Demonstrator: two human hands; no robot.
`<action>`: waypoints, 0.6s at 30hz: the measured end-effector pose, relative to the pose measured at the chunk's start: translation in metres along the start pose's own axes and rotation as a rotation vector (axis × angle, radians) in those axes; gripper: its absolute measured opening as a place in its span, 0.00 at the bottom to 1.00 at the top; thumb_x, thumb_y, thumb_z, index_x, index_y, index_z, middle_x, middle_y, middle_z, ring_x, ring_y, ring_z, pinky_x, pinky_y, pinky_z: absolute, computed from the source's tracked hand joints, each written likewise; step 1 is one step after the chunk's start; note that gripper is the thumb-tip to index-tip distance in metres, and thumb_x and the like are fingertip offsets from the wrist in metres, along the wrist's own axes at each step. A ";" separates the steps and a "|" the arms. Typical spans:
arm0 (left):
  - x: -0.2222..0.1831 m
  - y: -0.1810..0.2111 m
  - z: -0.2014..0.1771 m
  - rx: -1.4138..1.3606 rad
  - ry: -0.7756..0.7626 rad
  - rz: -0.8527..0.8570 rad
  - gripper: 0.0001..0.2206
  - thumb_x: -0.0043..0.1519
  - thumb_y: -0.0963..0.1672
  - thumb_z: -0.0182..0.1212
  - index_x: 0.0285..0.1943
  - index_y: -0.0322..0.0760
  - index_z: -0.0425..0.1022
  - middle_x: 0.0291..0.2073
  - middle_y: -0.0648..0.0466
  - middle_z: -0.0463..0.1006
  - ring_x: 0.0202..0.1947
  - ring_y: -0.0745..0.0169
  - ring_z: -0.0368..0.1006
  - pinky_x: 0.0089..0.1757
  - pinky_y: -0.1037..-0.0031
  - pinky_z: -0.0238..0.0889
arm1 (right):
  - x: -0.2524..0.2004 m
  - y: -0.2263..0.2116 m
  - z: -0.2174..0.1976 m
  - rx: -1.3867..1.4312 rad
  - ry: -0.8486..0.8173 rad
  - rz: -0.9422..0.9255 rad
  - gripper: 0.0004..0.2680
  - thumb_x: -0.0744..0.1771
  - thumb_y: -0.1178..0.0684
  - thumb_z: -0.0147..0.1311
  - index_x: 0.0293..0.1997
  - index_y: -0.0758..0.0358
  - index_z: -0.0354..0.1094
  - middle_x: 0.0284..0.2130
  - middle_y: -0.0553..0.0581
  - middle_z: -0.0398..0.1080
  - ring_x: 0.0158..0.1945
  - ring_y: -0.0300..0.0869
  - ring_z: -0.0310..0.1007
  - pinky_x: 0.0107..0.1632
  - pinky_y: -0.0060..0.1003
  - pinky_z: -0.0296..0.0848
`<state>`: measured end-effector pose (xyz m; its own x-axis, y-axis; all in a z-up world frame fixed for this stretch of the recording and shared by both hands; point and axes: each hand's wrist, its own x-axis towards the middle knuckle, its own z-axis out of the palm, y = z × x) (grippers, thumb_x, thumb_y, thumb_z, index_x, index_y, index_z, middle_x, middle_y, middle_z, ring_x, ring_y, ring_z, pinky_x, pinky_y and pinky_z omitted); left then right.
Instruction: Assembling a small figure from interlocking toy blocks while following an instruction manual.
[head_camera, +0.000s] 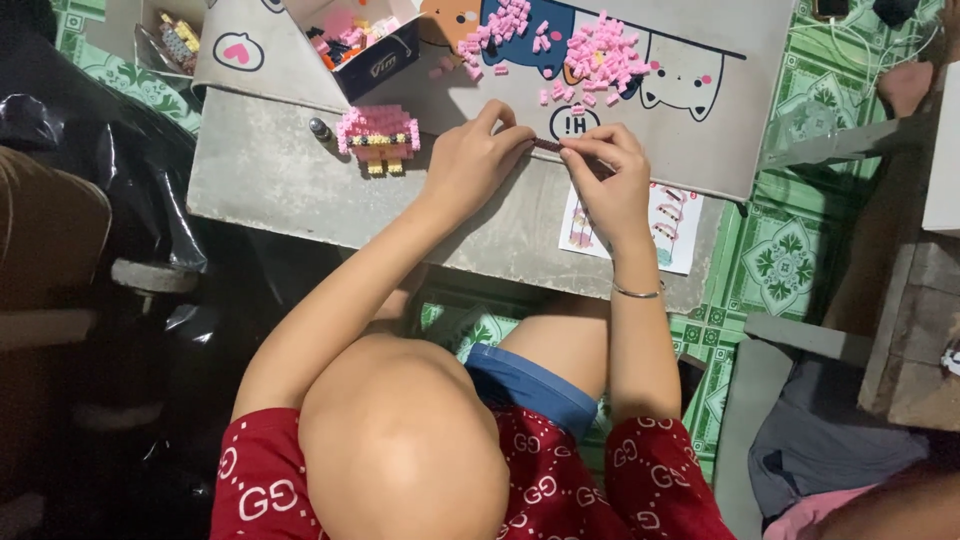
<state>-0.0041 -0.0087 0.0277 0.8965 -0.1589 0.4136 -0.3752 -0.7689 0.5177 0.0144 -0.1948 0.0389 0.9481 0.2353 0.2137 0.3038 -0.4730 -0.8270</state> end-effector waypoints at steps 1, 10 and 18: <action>0.000 0.000 0.000 0.000 -0.001 0.001 0.04 0.62 0.45 0.54 0.37 0.45 0.74 0.33 0.59 0.65 0.27 0.52 0.76 0.28 0.71 0.69 | 0.000 -0.002 0.000 0.000 0.002 0.001 0.04 0.64 0.62 0.58 0.40 0.63 0.74 0.33 0.57 0.66 0.40 0.43 0.64 0.42 0.34 0.74; 0.001 0.002 -0.001 -0.014 0.003 0.006 0.04 0.61 0.44 0.57 0.37 0.44 0.76 0.33 0.58 0.67 0.26 0.52 0.76 0.28 0.70 0.69 | 0.002 -0.003 0.001 -0.418 -0.016 -0.216 0.01 0.63 0.59 0.59 0.34 0.60 0.74 0.30 0.52 0.66 0.36 0.43 0.67 0.46 0.36 0.62; 0.001 0.002 0.000 -0.006 0.020 -0.010 0.04 0.61 0.45 0.56 0.36 0.45 0.76 0.33 0.59 0.67 0.26 0.53 0.76 0.28 0.71 0.69 | -0.012 -0.013 0.013 -0.572 0.037 -0.200 0.05 0.65 0.58 0.52 0.38 0.64 0.73 0.33 0.55 0.65 0.39 0.44 0.65 0.43 0.37 0.60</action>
<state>-0.0039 -0.0104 0.0288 0.8952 -0.1386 0.4236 -0.3676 -0.7669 0.5260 -0.0020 -0.1809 0.0403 0.8671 0.3418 0.3623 0.4686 -0.8062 -0.3610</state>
